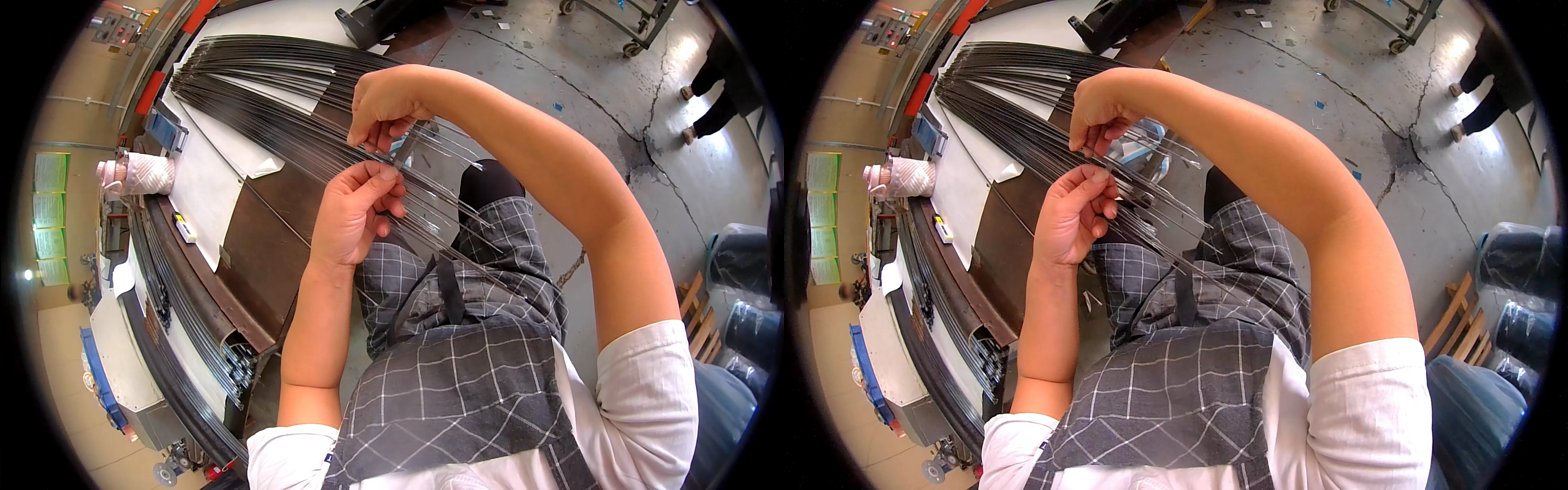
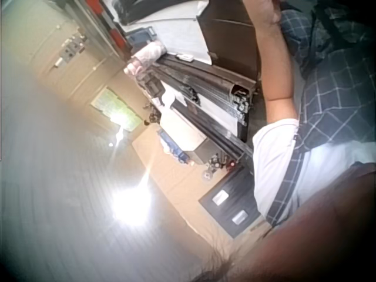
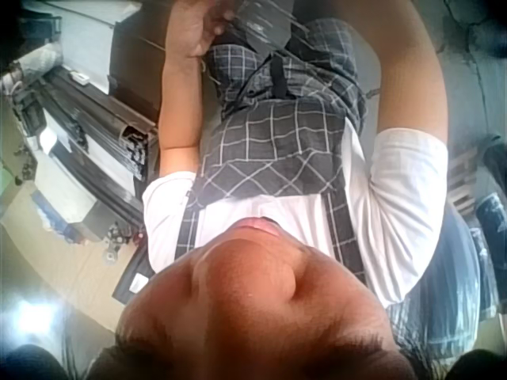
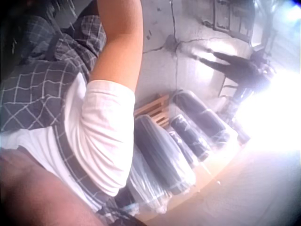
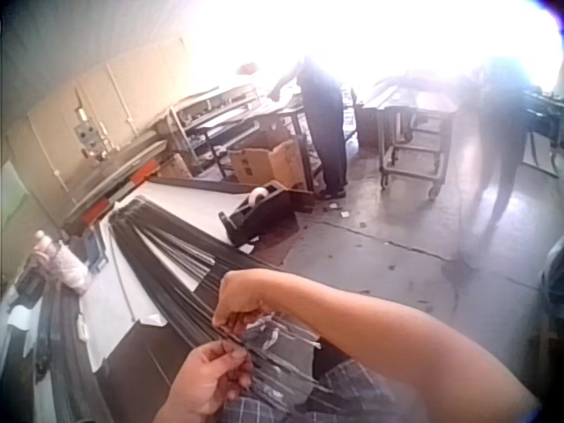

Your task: The person repeatedly wraps a bundle of long, thin metal rods with clear plastic tape. They hold the bundle in their left hand and use their right hand to pull tape from a dispenser, wrapping it around the rods multiple times to secure them. The process is continuous and repetitive throughout the clip.

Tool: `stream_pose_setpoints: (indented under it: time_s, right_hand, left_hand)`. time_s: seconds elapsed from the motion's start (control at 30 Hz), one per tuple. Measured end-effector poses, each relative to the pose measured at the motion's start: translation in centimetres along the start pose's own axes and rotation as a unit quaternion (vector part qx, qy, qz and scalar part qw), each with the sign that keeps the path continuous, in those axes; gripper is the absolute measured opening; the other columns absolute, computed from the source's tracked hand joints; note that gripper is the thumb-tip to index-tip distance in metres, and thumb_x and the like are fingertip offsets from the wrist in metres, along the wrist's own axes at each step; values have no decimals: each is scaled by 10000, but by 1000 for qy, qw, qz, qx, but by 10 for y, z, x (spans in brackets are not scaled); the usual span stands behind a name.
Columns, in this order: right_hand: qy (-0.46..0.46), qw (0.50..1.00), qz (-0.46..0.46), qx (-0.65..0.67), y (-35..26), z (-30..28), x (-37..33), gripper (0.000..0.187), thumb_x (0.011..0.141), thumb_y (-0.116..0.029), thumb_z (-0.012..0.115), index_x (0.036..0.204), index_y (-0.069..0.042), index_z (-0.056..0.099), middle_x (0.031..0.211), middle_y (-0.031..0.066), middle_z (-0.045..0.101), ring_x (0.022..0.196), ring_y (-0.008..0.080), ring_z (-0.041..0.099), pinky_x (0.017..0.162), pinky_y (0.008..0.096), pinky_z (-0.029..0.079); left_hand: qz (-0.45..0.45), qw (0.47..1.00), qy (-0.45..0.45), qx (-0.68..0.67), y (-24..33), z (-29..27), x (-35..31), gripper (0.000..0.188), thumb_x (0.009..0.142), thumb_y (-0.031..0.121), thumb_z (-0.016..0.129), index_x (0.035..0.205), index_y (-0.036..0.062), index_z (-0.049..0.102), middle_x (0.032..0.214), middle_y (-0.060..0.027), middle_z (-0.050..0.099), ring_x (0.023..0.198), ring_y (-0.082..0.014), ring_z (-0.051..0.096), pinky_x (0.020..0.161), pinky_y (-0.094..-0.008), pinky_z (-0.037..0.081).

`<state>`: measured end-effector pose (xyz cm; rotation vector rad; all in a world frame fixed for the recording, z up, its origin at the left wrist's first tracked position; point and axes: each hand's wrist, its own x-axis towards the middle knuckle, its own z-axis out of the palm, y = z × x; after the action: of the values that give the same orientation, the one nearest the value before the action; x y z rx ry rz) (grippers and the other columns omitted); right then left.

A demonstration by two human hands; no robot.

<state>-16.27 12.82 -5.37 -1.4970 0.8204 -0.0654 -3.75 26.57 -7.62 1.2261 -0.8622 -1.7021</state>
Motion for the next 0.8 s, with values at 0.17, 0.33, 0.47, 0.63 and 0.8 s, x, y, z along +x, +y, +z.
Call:
stream_pose_setpoints:
  time_s: [0.17,0.33,0.47,0.63,0.8]
  right_hand:
    - [-50,998,-2,23,3,-3,5,144,776,-171,650,819,-34,649,737,57,653,630,104,614,527,198,441]
    - [-105,992,-19,75,11,-6,6,172,796,-184,626,871,-30,649,758,49,647,645,97,601,522,203,434]
    - [-84,992,-16,94,11,-1,1,141,789,-168,639,814,-30,652,710,25,617,617,82,574,506,187,419]
    - [-41,995,-43,77,7,1,-3,95,756,-104,675,749,-14,646,655,17,588,571,63,544,475,163,411]
    - [-62,991,-48,110,5,3,-2,121,753,-85,677,793,26,651,680,45,615,556,68,546,473,176,436]
  left_hand:
    - [13,1000,5,10,-1,2,-1,126,861,163,603,839,43,572,732,-38,601,561,-91,579,356,-166,400]
    - [19,1000,8,12,-1,6,-2,131,862,166,605,857,38,574,741,-36,597,573,-88,571,361,-168,403]
    - [19,1000,23,8,-4,10,-2,139,860,172,611,869,38,576,751,-34,595,590,-87,566,370,-174,398]
    - [21,1000,19,3,-3,10,-4,144,857,174,616,875,38,574,761,-30,597,602,-86,565,379,-175,392]
    - [13,1000,17,-13,-3,13,-4,161,852,170,619,913,25,585,794,-28,603,641,-80,573,391,-176,398]
